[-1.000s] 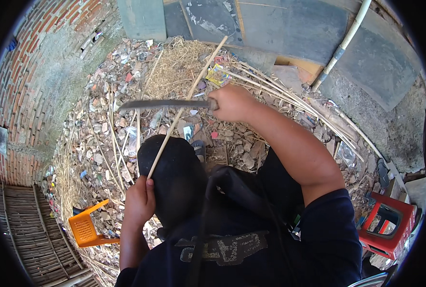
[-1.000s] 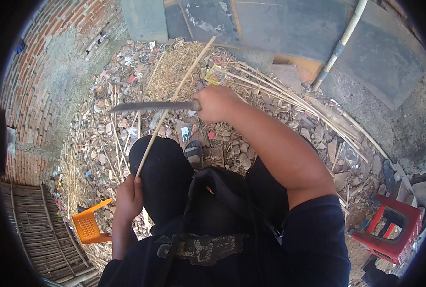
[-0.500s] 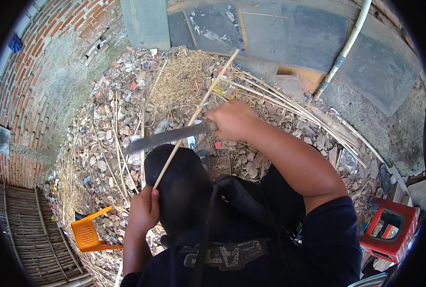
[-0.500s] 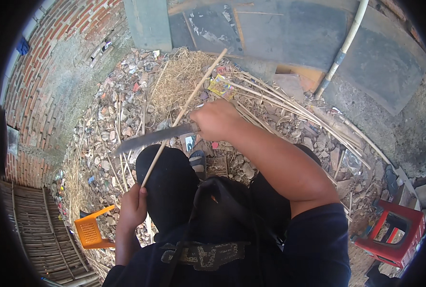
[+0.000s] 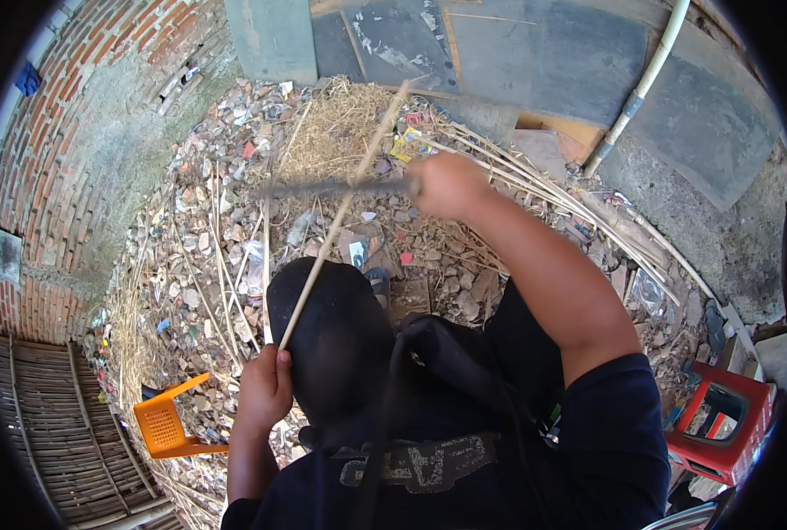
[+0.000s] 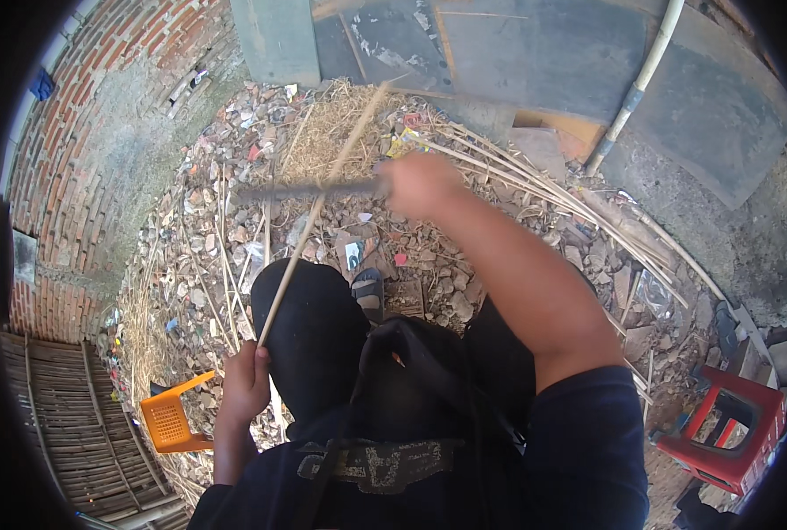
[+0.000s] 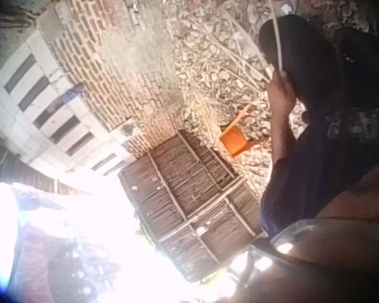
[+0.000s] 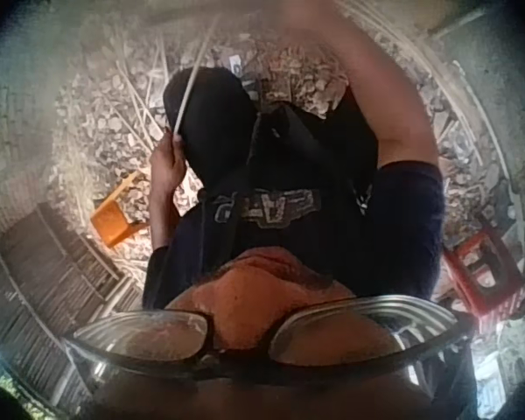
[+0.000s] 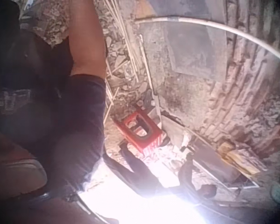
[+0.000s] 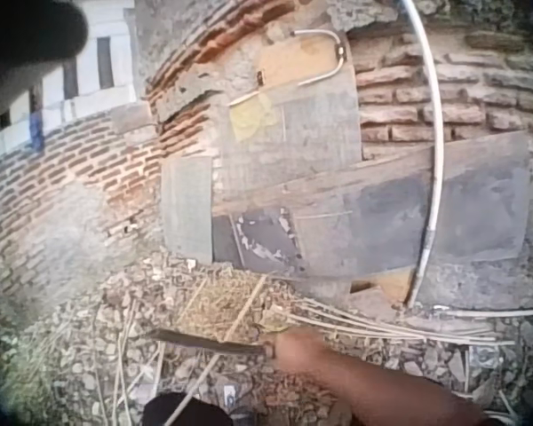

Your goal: The person holds a bamboo strip by hand and repeatedly scrapes along its surface with a machete.

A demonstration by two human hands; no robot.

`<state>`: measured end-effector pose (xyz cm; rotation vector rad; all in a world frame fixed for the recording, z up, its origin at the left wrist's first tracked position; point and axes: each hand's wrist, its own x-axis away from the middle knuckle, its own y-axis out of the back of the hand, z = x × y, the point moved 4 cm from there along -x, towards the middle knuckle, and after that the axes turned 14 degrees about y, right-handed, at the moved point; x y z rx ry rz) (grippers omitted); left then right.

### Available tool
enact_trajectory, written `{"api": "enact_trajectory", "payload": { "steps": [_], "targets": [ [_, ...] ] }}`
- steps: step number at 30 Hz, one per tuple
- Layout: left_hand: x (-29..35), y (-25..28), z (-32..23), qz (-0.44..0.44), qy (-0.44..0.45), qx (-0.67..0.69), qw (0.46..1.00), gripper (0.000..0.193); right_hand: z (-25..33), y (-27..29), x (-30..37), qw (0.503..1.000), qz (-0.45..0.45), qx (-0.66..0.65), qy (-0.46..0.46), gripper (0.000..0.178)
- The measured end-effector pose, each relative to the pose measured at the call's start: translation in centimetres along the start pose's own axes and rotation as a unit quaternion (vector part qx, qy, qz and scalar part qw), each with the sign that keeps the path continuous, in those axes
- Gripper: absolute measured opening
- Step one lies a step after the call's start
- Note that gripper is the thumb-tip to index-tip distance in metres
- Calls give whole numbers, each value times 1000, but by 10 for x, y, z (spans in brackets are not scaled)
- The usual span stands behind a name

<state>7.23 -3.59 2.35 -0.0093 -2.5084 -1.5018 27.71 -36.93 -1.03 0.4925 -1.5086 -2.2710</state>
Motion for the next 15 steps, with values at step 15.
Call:
{"api": "enact_trajectory", "payload": {
  "steps": [15],
  "targets": [
    [10, 8, 17, 0, -27, -23, 999, 31, -29, 16, 8, 1000, -6, 22, 8, 17]
  ]
}}
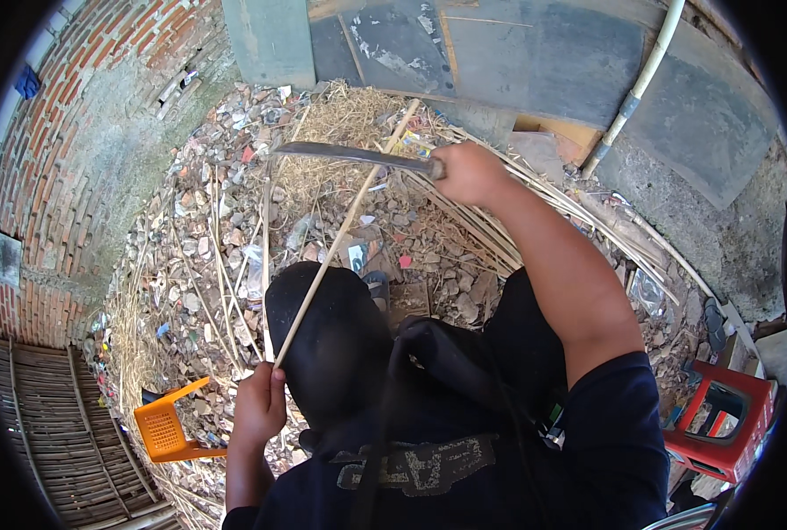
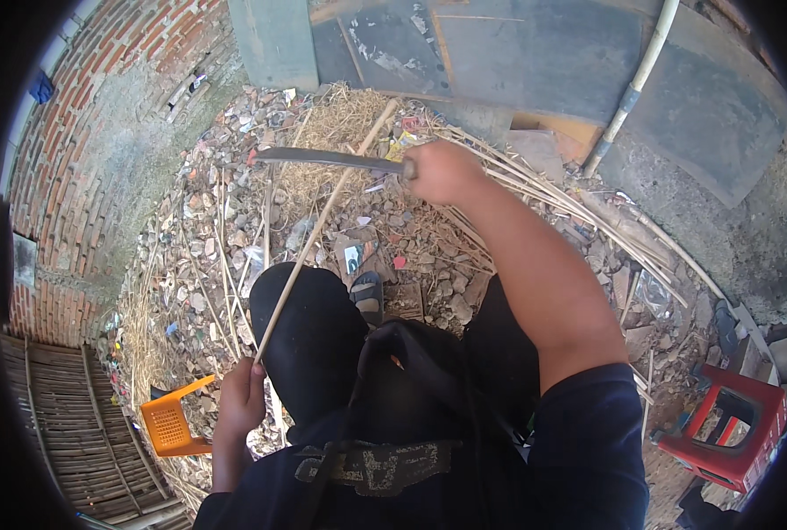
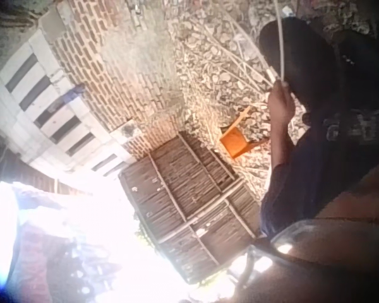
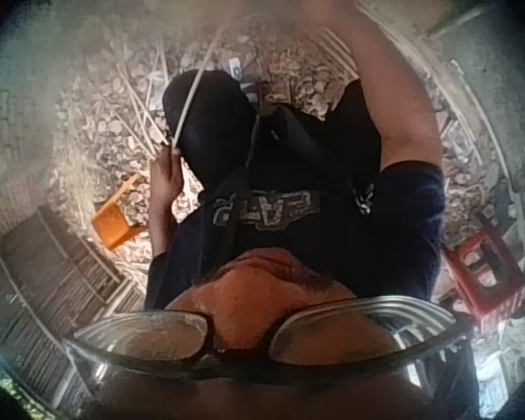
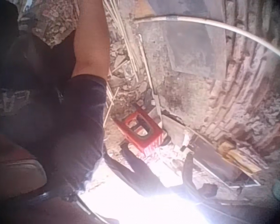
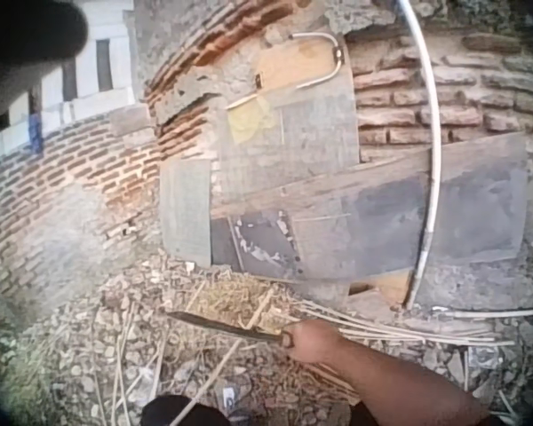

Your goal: The person holds a bamboo strip by hand and repeatedly scrapes along its surface with a machete.

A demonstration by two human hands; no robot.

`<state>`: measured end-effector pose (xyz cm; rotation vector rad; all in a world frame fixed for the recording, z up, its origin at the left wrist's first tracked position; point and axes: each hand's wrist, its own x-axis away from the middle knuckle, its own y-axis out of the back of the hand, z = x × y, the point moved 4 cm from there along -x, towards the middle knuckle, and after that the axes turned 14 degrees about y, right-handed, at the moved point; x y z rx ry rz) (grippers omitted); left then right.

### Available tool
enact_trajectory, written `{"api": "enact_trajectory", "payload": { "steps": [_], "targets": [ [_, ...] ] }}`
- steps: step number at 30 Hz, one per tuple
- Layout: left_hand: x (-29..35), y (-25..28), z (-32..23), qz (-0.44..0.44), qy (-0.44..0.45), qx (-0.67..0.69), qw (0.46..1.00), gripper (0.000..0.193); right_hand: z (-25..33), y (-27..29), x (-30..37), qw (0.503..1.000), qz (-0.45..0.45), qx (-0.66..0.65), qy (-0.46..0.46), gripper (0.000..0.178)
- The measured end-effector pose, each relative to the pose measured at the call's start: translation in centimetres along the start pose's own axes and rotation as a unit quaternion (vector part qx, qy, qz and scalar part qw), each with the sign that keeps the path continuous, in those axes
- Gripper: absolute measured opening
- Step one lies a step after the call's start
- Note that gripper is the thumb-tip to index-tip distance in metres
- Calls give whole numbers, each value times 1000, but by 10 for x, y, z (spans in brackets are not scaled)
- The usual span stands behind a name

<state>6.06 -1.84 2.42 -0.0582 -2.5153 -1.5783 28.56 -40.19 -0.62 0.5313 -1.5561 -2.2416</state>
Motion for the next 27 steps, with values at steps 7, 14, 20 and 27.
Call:
{"api": "enact_trajectory", "payload": {
  "steps": [7, 14, 20, 27],
  "targets": [
    [5, -2, -3, 7, 16, 22, 1000, 28, 41, -1, -1, 999, 24, -20, 35, 22],
    [18, 4, 21, 0, 14, 5, 1000, 32, -27, 8, 7, 994, -58, -43, -86, 18],
    [19, 3, 25, -19, 18, 7, 1000, 32, 24, 12, 1, 999, 4, 12, 48, 18],
    [28, 11, 35, -44, -28, 9, 999, 29, -48, 18, 16, 994, -48, -1, -103, 26]
  ]
}}
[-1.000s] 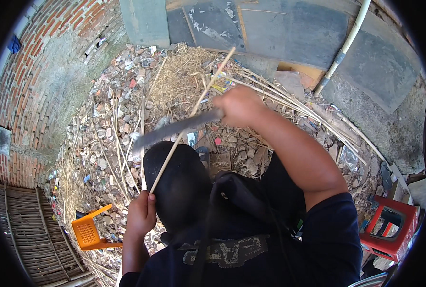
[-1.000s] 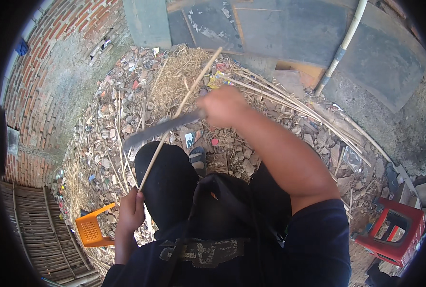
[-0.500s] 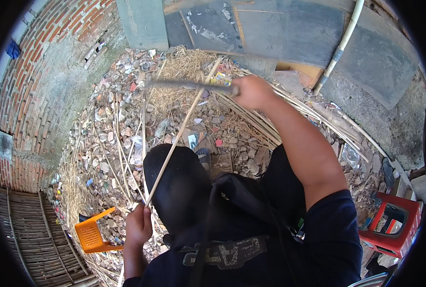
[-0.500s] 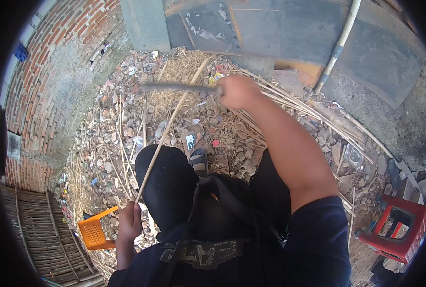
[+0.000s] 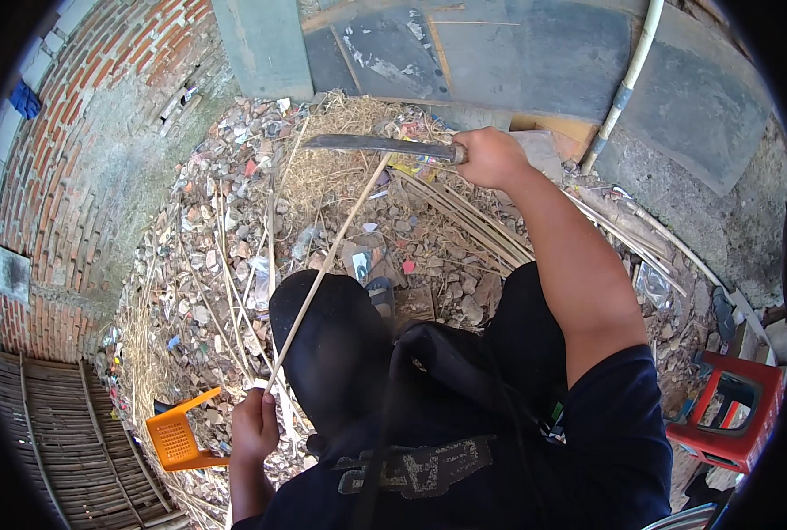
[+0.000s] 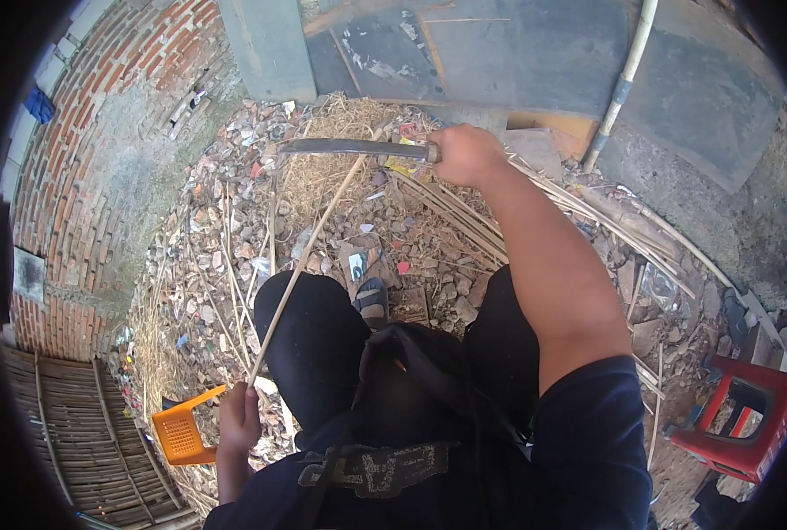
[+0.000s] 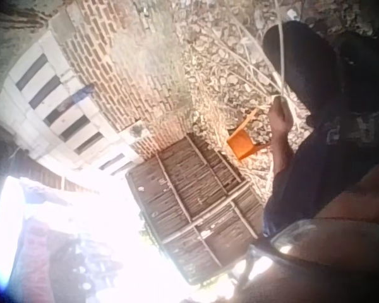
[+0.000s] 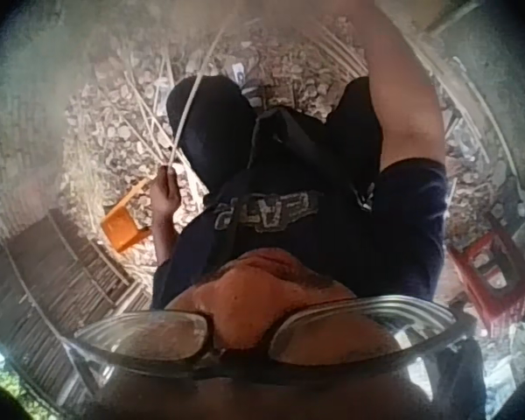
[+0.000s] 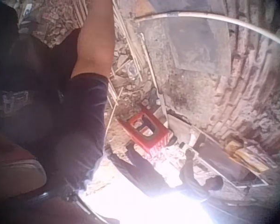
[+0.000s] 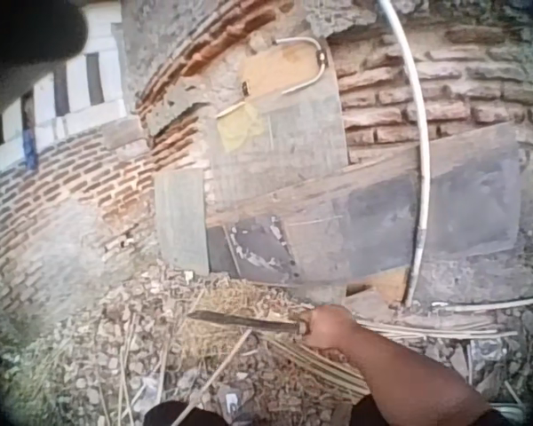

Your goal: The person holds a bamboo strip by hand and repeatedly scrapes along its surface with a machete.

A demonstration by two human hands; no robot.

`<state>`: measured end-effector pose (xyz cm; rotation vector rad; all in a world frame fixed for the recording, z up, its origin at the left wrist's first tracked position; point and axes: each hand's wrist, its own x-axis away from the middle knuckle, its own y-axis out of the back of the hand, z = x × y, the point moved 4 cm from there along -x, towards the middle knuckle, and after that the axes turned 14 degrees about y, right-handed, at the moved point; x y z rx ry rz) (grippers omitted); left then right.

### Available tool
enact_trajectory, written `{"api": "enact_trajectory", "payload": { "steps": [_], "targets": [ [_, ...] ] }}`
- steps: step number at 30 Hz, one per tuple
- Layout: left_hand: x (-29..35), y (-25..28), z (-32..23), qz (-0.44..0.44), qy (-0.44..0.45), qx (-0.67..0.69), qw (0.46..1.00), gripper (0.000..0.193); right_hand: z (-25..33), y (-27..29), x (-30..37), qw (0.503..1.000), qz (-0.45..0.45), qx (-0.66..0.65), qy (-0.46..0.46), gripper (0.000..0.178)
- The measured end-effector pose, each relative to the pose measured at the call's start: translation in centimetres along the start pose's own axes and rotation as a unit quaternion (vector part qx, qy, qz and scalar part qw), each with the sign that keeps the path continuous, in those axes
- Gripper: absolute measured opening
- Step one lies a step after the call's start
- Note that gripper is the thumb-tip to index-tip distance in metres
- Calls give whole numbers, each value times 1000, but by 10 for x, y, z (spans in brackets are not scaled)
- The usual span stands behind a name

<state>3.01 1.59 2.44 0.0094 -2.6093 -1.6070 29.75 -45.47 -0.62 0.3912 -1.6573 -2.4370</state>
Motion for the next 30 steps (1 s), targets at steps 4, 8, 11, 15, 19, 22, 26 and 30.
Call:
{"api": "enact_trajectory", "payload": {
  "steps": [4, 8, 11, 15, 19, 22, 26, 30],
  "targets": [
    [-6, 2, 5, 18, 58, 5, 998, 30, 20, 6, 5, 997, -41, -8, 61, 23],
    [-8, -1, 2, 18, 61, 13, 998, 32, 62, 8, 4, 988, 21, 8, 153, 20],
    [-4, -3, 13, -4, 40, -17, 999, 33, 46, 9, 2, 994, 43, -9, 101, 23],
    [10, 9, 29, -20, 41, -5, 999, 40, -54, -1, 4, 979, -107, -108, -136, 31],
    [8, 7, 34, -5, 86, 77, 993, 41, -70, -1, 13, 950, -150, -235, -143, 40],
    [2, 0, 28, 35, 115, 135, 984, 44, -59, 0, 10, 930, -220, -263, -130, 44],
    [-7, -9, 4, 105, 112, 158, 975, 45, -35, 12, 10, 930, -221, -272, -107, 44],
    [-10, -20, 2, 86, 91, 98, 987, 32, 17, 22, 9, 949, -168, -266, 11, 38]
  ]
}}
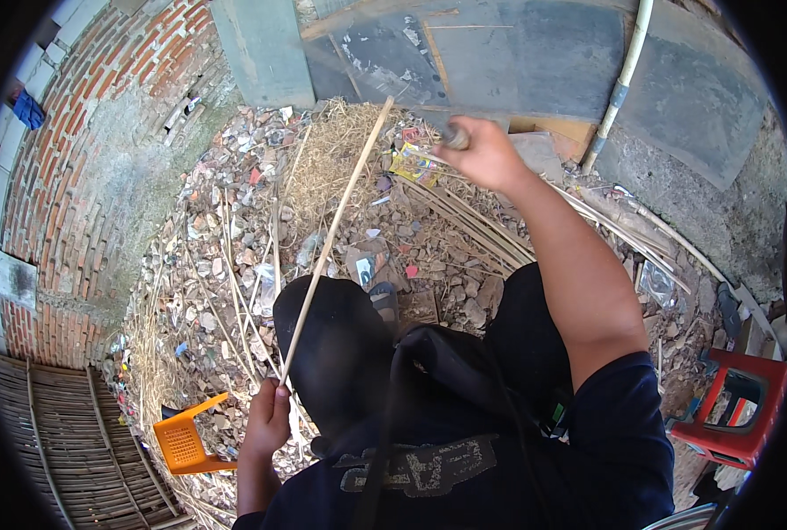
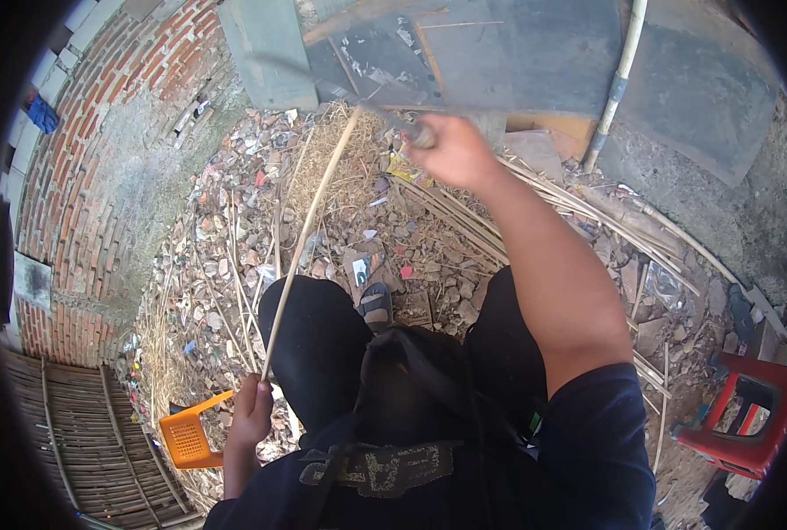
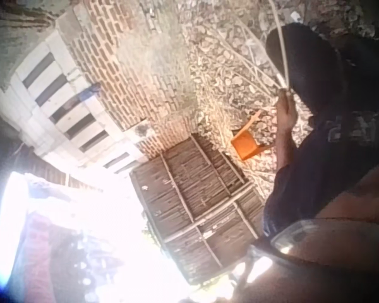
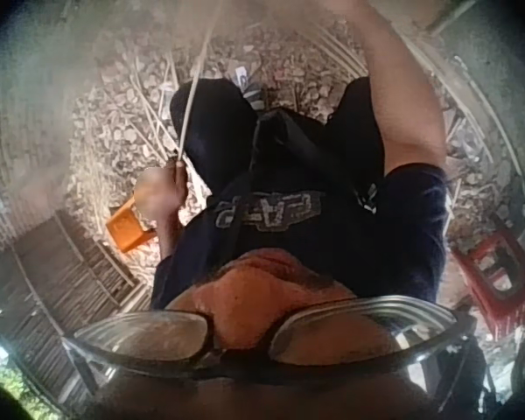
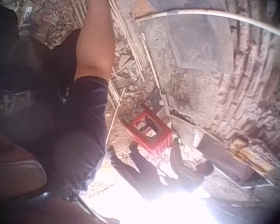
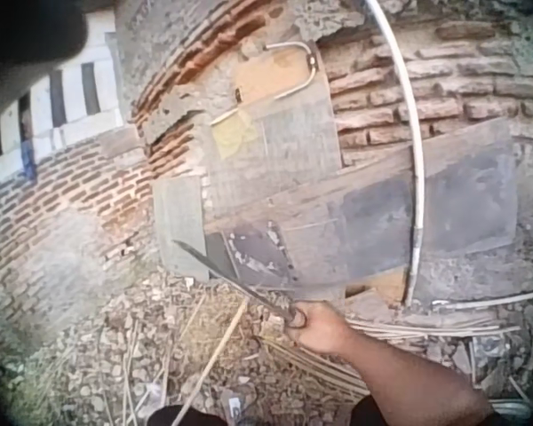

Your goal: The person holds a bamboo strip by hand and repeatedly scrapes along its surface with a machete.

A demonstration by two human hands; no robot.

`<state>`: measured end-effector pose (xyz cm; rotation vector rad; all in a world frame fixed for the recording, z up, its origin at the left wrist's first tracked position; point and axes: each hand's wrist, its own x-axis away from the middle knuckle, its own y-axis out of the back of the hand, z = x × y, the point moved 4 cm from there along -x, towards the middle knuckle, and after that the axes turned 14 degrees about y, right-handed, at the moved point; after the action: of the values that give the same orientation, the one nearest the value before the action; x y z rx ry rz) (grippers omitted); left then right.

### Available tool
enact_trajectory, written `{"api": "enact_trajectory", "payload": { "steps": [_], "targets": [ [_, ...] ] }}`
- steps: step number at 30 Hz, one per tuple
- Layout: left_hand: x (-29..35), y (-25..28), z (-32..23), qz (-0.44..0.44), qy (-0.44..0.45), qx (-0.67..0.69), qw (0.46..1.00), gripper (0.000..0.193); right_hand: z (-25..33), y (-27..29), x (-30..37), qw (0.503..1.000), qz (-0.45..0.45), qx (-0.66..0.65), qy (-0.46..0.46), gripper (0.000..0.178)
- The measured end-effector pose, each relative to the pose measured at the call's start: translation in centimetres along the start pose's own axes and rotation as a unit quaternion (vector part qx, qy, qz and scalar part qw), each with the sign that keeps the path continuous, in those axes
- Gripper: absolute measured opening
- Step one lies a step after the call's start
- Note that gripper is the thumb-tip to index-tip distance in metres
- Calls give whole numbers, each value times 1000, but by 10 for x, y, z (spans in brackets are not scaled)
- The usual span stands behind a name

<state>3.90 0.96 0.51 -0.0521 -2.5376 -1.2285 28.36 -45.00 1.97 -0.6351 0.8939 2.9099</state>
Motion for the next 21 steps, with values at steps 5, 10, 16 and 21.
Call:
{"api": "enact_trajectory", "payload": {
  "steps": [5, 10, 16, 21],
  "targets": [
    [1, -5, -13, 7, -6, -10, 1000, 27, 49, -28, 8, 986, 25, -14, 162, 40],
    [-1, -9, -19, -4, -32, -71, 997, 24, 40, -37, 12, 966, 135, 147, 167, 38],
    [7, -2, 15, -80, -39, -36, 995, 27, 31, -38, 10, 974, 105, 125, 159, 34],
    [28, 8, 60, -146, -26, -96, 984, 29, 27, -27, 9, 983, 80, 110, 121, 34]
  ]
}}
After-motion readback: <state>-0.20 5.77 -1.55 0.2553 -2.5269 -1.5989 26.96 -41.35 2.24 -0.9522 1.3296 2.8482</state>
